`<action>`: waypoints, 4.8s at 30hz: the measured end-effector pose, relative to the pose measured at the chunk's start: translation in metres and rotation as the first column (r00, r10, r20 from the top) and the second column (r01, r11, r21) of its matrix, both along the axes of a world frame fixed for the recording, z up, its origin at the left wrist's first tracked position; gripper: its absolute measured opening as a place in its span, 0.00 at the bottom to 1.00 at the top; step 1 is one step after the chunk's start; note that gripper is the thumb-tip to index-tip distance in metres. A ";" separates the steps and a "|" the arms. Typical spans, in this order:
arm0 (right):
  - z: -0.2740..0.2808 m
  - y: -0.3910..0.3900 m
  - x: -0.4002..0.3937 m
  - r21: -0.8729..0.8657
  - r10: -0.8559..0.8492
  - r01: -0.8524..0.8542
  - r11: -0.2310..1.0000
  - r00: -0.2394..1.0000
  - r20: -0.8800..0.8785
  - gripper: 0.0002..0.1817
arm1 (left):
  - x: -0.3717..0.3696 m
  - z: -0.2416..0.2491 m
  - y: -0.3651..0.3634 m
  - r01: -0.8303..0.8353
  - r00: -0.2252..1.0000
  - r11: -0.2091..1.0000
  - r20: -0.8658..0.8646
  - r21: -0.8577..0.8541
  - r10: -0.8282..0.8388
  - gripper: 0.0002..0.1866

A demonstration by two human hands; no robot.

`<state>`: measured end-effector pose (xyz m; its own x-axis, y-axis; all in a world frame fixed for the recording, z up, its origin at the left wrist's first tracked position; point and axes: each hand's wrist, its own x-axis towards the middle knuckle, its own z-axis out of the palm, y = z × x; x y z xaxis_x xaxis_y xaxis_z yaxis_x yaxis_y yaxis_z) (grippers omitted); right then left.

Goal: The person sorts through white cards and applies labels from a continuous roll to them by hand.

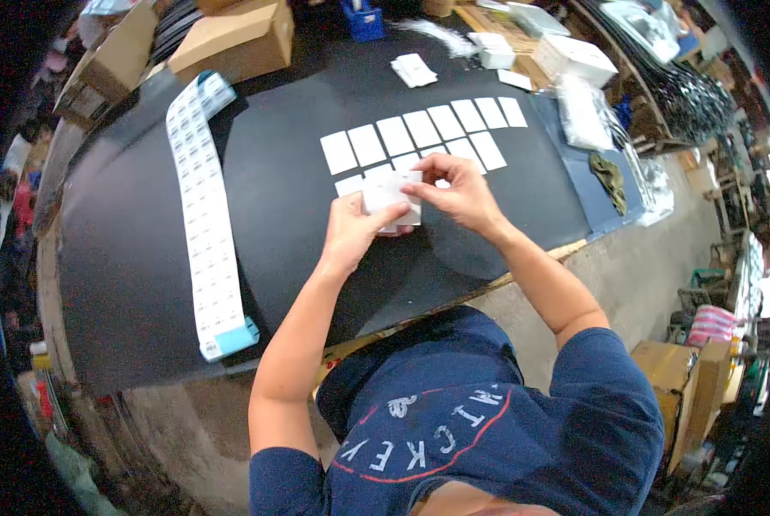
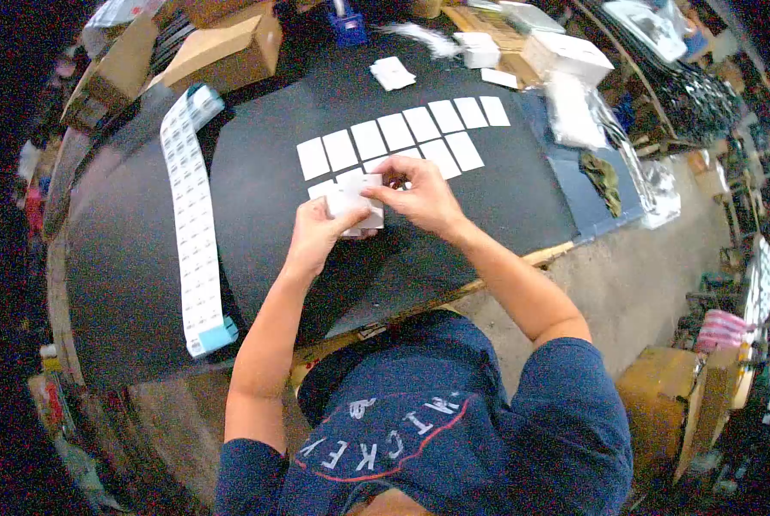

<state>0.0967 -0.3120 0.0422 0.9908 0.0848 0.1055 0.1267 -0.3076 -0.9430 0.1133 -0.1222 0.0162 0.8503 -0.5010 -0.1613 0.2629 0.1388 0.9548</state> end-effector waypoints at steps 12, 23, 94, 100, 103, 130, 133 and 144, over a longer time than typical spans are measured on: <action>0.004 -0.193 0.060 -0.250 -0.091 0.044 0.967 0.980 -0.179 0.14 | 0.007 0.003 0.007 0.121 0.981 0.979 -0.133 -0.164 -0.143 0.16; -0.031 -0.196 0.055 -0.467 -0.226 0.229 0.854 0.972 0.064 0.15 | 0.008 0.000 0.008 0.073 0.993 0.991 -0.081 -0.114 -0.083 0.15; -0.022 0.064 -0.005 -0.419 0.176 -0.171 0.892 0.984 -0.026 0.13 | 0.045 0.008 0.069 -0.361 0.924 0.884 0.019 -0.297 0.383 0.16; -0.018 0.063 -0.008 -0.469 0.100 0.098 0.878 0.920 0.380 0.11 | 0.038 0.009 0.053 -0.276 0.961 0.944 -0.016 -0.179 0.278 0.09; -0.004 0.062 0.001 -0.273 -0.166 0.290 0.917 0.901 0.400 0.10 | 0.033 0.005 0.045 -0.267 0.964 0.958 -0.010 -0.103 0.267 0.09; -0.019 0.027 -0.026 -0.547 -0.003 0.132 0.826 0.973 0.231 0.15 | 0.031 0.000 0.038 -0.262 0.964 0.957 0.014 -0.122 0.265 0.19; -0.012 0.032 -0.025 -0.451 -0.093 0.232 0.862 0.946 0.309 0.15 | 0.027 -0.001 0.031 -0.248 0.968 0.967 0.026 -0.059 0.250 0.18; 0.001 -0.013 -0.020 0.086 -0.110 0.115 0.990 0.992 -0.055 0.13 | 0.013 -0.006 0.010 -0.075 0.978 0.997 0.195 0.007 0.072 0.14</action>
